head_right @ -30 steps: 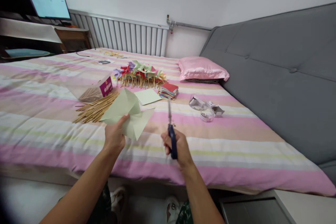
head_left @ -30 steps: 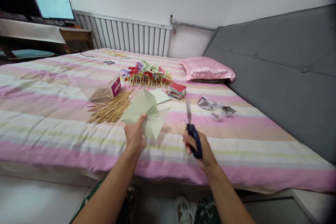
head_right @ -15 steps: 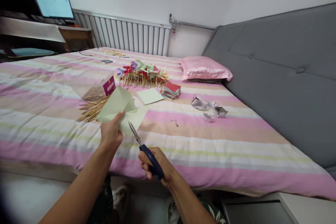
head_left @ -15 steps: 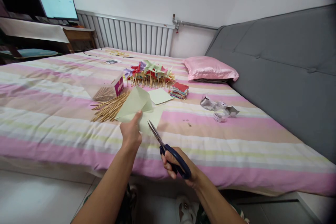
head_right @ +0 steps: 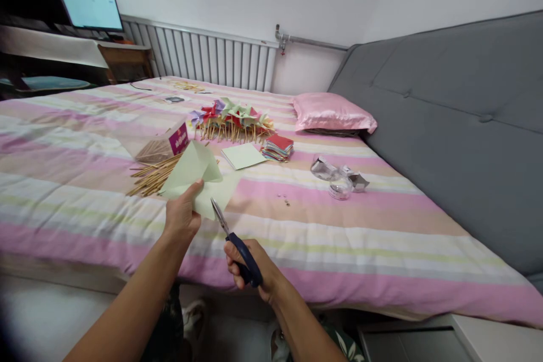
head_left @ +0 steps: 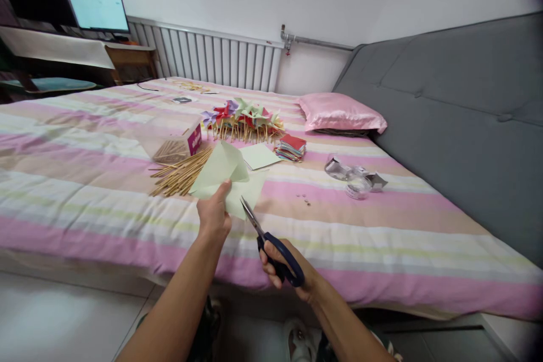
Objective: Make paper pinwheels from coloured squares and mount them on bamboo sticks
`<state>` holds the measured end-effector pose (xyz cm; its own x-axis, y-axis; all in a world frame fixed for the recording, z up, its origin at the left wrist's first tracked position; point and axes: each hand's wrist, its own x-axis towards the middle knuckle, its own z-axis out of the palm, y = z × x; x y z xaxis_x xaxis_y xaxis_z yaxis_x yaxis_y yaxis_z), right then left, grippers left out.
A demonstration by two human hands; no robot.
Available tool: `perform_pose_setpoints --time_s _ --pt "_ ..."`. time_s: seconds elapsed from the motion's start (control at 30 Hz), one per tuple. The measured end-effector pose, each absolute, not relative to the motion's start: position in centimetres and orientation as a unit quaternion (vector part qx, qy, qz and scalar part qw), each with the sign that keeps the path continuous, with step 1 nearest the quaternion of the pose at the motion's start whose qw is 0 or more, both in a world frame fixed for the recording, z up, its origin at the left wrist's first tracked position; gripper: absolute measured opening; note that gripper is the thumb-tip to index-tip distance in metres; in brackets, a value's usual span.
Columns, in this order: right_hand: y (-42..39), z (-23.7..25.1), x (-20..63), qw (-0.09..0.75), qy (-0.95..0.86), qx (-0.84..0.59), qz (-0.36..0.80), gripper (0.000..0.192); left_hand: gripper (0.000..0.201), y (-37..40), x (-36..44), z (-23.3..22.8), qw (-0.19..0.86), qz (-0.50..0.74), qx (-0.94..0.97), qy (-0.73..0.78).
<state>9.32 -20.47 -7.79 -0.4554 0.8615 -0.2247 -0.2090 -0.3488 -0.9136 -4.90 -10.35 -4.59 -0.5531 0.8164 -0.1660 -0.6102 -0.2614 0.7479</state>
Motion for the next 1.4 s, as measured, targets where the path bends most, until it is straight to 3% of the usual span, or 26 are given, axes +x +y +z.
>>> perform_pose_setpoints --time_s 1.4 --pt "-20.3 -8.2 7.9 0.387 -0.426 -0.409 0.709 0.049 0.030 -11.3 -3.6 -4.5 0.480 0.774 0.105 0.399"
